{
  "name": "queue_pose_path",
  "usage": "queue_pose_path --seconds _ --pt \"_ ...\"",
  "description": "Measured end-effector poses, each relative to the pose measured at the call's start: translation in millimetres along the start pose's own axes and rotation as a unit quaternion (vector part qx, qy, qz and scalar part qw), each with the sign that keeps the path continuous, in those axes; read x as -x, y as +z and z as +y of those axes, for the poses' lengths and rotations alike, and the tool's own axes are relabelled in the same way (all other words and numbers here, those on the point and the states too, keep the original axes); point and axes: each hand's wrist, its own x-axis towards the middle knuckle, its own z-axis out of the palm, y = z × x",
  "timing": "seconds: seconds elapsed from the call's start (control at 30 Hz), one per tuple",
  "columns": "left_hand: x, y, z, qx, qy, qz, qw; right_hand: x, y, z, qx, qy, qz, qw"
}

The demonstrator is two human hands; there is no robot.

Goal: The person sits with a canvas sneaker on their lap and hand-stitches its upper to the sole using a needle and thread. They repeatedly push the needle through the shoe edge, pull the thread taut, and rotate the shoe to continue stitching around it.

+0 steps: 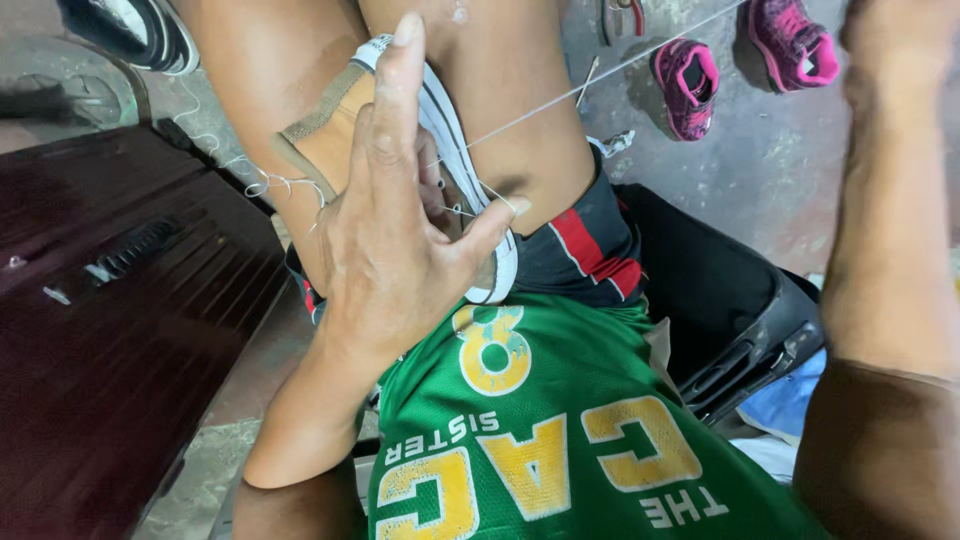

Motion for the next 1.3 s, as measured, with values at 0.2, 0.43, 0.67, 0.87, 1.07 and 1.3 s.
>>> queue_pose_path --seconds 0.2,0.43,0.67,0.87,1.07,1.3 --pt "-7.1 -4.0 3.2 0.009 -0.008 -0.007 1.000 43.2 -7.1 -15.1 -0.821 0.247 0.038 0.513" --pt "-12.9 -3.0 6.7 -0.001 0.013 -0.001 1.000 48.9 -103.0 -150.9 -0.400 -0.176 0.068 0.897" --pt "-7.6 -6.4 10.3 0.024 -0.016 0.011 1.000 28.3 -169.6 -212.4 -0.514 -0.271 0.094 0.808" --pt "18.3 -28.4 0.0 0.030 -0.018 0.149 0.988 34.5 -169.4 -199.2 -0.851 -0.122 -0.054 0.508" --pt "31.8 -26.8 -41.8 -0.063 -0.036 0.076 0.994 32.8 -173.2 -208.9 -0.756 -0.187 -0.028 0.627" --pt "47.5 -16.6 -78.2 0.030 -0.098 0.137 0.985 27.8 -183.0 -252.2 -0.642 -0.115 -0.015 0.758"
